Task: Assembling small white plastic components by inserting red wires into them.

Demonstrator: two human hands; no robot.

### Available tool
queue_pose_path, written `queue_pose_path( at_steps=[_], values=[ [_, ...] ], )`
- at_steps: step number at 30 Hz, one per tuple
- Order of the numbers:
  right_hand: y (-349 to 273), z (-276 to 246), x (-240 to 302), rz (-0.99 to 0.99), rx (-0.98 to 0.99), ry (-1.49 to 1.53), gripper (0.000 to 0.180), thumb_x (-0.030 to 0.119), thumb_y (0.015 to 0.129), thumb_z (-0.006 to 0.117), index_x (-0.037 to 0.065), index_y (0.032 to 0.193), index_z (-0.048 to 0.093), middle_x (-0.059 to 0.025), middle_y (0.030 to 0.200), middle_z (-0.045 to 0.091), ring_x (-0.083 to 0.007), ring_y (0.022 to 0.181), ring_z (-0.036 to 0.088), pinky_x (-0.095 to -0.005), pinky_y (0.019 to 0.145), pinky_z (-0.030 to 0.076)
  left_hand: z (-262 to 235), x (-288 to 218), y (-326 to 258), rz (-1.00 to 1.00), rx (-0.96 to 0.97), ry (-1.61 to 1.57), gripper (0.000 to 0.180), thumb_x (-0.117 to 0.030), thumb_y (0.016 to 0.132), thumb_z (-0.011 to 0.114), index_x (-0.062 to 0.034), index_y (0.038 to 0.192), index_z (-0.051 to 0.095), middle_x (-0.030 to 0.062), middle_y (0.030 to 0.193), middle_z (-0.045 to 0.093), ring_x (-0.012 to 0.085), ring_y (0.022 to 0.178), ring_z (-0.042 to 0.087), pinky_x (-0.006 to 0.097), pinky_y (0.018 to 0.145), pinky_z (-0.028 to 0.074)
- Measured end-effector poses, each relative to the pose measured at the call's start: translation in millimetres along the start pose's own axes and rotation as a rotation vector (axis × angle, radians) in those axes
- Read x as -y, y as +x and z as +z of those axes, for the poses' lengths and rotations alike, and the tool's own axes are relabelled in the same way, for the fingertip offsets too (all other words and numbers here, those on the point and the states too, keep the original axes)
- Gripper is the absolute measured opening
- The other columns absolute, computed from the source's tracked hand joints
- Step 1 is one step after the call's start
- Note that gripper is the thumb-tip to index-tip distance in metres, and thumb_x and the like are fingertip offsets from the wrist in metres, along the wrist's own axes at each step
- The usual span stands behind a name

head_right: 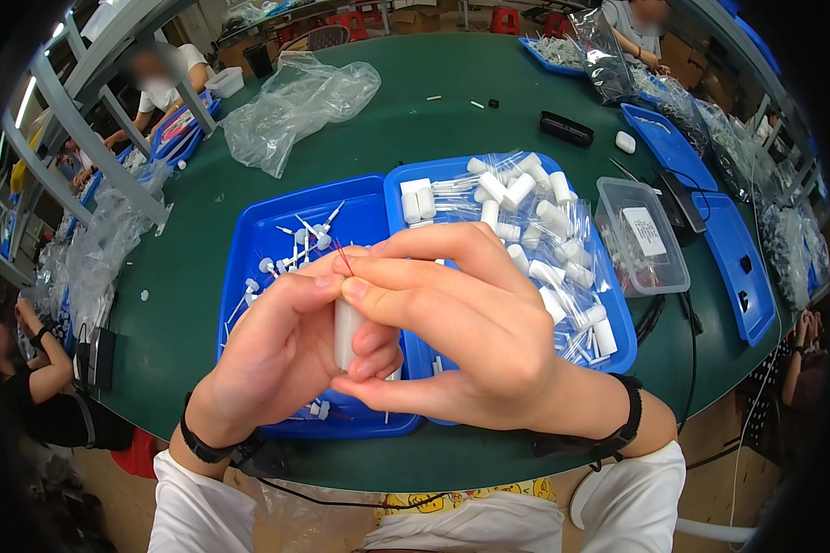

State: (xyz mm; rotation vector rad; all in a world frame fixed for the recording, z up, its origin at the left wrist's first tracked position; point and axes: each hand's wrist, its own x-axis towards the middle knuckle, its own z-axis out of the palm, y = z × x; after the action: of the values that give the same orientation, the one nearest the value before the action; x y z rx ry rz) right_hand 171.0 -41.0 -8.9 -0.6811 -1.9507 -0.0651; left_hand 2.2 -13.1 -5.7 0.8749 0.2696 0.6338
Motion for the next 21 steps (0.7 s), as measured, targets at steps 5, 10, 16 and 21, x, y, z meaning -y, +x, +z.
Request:
queue_pose_path(
  at_steps=[5,10,16,21],
  values=[
    [0,-1,-1,-0.001,0.001,-0.003,0.05,0.012,0.047,0.083,-0.001,0.091,0.063,-0.0118,0.091,0.066,-0.0277,0.086,0.06,-0.0321,0.069,0.049,-2,4,2,-0.012,-0.024,0.027,0.026,-0.023,0.093,0.031,-0.0034,0.101,0.046,0.0069,0.072,0.049,0.0155,0.061,0.047,0.028,0.059,0.04],
    [0,-1,0,0.004,0.003,-0.022,0.053,0.009,0.048,0.081,0.0,0.096,0.062,-0.0127,0.098,0.064,-0.0285,0.089,0.059,-0.034,0.073,0.048,-1,0,2,0.043,0.007,0.036,0.027,-0.023,0.094,0.032,-0.0024,0.104,0.046,0.0073,0.08,0.051,0.0137,0.069,0.05,0.026,0.064,0.042],
    [0,-3,-8,0.009,0.03,-0.042,0.065,0.004,0.053,0.08,0.001,0.112,0.051,-0.0154,0.109,0.058,-0.0273,0.098,0.056,-0.0353,0.08,0.045,5,-4,0,0.08,-0.07,0.313,0.028,-0.02,0.095,0.039,0.0001,0.112,0.045,0.0075,0.095,0.052,0.0123,0.083,0.052,0.024,0.073,0.043],
    [0,-1,-7,0.073,0.015,0.06,0.074,0.01,0.054,0.084,-0.001,0.116,0.045,-0.0187,0.114,0.054,-0.0287,0.105,0.054,-0.0378,0.087,0.044,13,-7,0,0.065,-0.067,0.217,0.045,-0.031,0.093,0.035,0.0061,0.117,0.043,0.0099,0.091,0.052,0.0175,0.081,0.054,0.029,0.072,0.045]
  ],
)
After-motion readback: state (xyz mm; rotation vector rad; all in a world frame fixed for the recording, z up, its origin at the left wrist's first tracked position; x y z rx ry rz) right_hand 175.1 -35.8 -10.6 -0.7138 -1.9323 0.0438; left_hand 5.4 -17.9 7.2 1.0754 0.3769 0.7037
